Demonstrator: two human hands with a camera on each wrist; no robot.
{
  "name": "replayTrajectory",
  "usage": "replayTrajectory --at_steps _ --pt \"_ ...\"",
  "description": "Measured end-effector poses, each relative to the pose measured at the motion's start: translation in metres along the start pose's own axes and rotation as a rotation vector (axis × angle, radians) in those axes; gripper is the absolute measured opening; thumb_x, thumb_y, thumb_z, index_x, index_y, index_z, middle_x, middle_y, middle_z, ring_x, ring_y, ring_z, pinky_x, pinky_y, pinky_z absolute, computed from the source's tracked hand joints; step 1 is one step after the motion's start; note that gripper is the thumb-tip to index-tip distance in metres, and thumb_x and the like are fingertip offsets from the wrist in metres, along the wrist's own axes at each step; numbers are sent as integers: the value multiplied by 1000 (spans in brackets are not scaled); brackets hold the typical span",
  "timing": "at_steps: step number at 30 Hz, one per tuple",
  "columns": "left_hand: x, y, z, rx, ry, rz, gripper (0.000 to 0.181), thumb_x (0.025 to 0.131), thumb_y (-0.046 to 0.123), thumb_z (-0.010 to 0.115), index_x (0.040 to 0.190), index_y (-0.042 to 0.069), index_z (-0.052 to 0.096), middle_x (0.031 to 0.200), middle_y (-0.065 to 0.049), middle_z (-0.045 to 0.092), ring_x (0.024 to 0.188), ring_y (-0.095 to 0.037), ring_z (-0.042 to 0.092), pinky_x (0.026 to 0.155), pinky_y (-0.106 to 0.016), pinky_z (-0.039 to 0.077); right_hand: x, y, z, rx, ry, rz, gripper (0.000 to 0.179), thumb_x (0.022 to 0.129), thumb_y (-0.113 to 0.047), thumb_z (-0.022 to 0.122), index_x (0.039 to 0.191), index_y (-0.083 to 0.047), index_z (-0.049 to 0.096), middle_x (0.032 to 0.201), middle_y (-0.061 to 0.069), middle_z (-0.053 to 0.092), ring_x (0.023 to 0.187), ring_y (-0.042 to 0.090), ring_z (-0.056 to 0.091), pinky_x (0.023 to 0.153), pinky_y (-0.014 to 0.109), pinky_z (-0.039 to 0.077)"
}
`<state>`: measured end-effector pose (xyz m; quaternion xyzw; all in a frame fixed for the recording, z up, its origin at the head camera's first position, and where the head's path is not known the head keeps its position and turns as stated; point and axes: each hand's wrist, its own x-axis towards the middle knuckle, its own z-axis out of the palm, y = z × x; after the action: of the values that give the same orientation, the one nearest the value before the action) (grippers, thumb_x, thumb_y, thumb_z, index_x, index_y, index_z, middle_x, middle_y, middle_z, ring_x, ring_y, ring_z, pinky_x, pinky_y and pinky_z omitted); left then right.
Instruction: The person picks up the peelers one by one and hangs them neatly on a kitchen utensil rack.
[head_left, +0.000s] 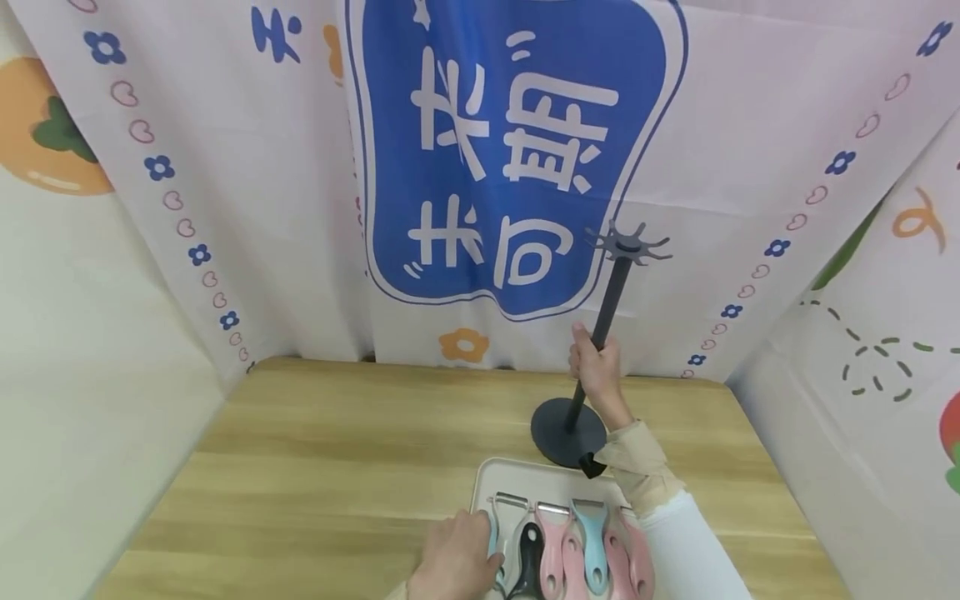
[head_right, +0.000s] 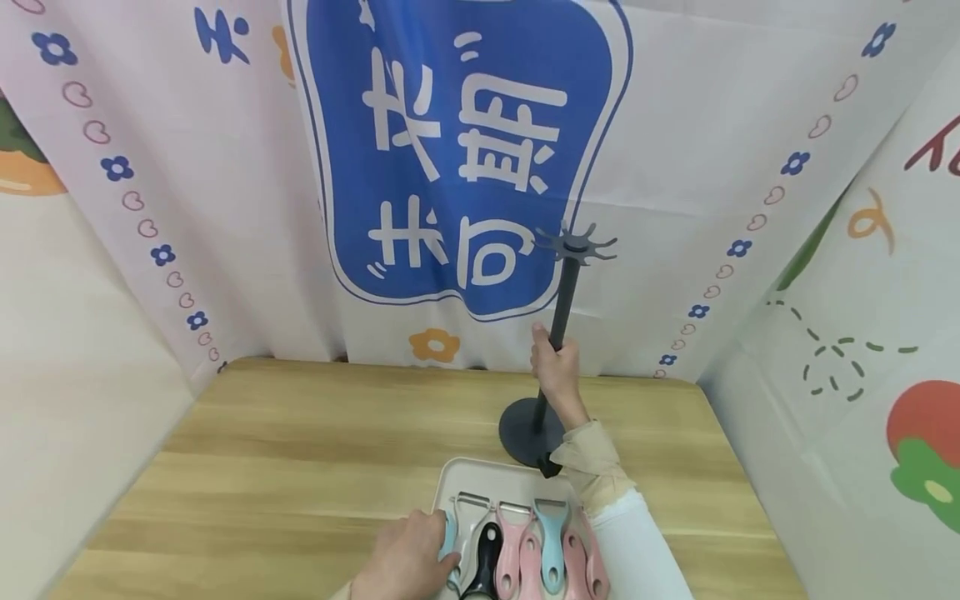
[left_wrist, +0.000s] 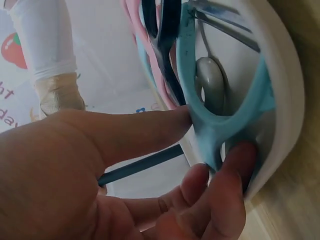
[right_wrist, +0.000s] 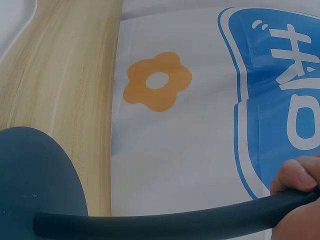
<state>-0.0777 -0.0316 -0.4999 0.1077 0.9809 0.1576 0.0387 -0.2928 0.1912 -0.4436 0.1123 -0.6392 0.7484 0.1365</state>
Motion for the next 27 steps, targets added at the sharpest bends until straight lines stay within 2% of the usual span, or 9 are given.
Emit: replayTrajectory --at_steps 3,8,15,21,27 --pt "2 3 4 -30 -28 -11 39 79 34 90 78 7 63 65 -5 59 58 -23 62 52 -40 49 -4 1 -6 -12 5 -1 59 111 -31 57 57 -17 39 43 -11 34 37 5 29 40 21 26" --pt "6 3 5 -101 -36 -26 39 75 27 90 85 2 61 70 -10 61 61 -28 64 53 -44 51 -3 1 -7 1 7 -6 57 110 -27 58 57 -17 39 44 -11 35 37 4 30 40 20 26" --pt "10 3 3 -191 -32 -57 34 68 12 82 88 0 57 70 -14 59 59 -29 60 49 -46 47 1 4 -3 4 -13 -8 58 110 -25 57 55 -17 39 44 -11 36 37 4 32 39 21 28" --pt "14 4 1 -157 -7 -18 27 67 8 78 83 4 57 69 -9 58 59 -26 58 50 -45 46 1 4 -4 3 12 -31 59 109 -25 59 54 -16 39 43 -11 36 36 4 31 38 21 27" --pt "15 4 2 -149 -37 -31 31 68 15 83 83 3 58 68 -6 55 57 -22 53 49 -42 45 1 3 -4 -6 -3 -34 58 109 -24 58 55 -16 39 43 -10 36 36 5 31 38 21 27"
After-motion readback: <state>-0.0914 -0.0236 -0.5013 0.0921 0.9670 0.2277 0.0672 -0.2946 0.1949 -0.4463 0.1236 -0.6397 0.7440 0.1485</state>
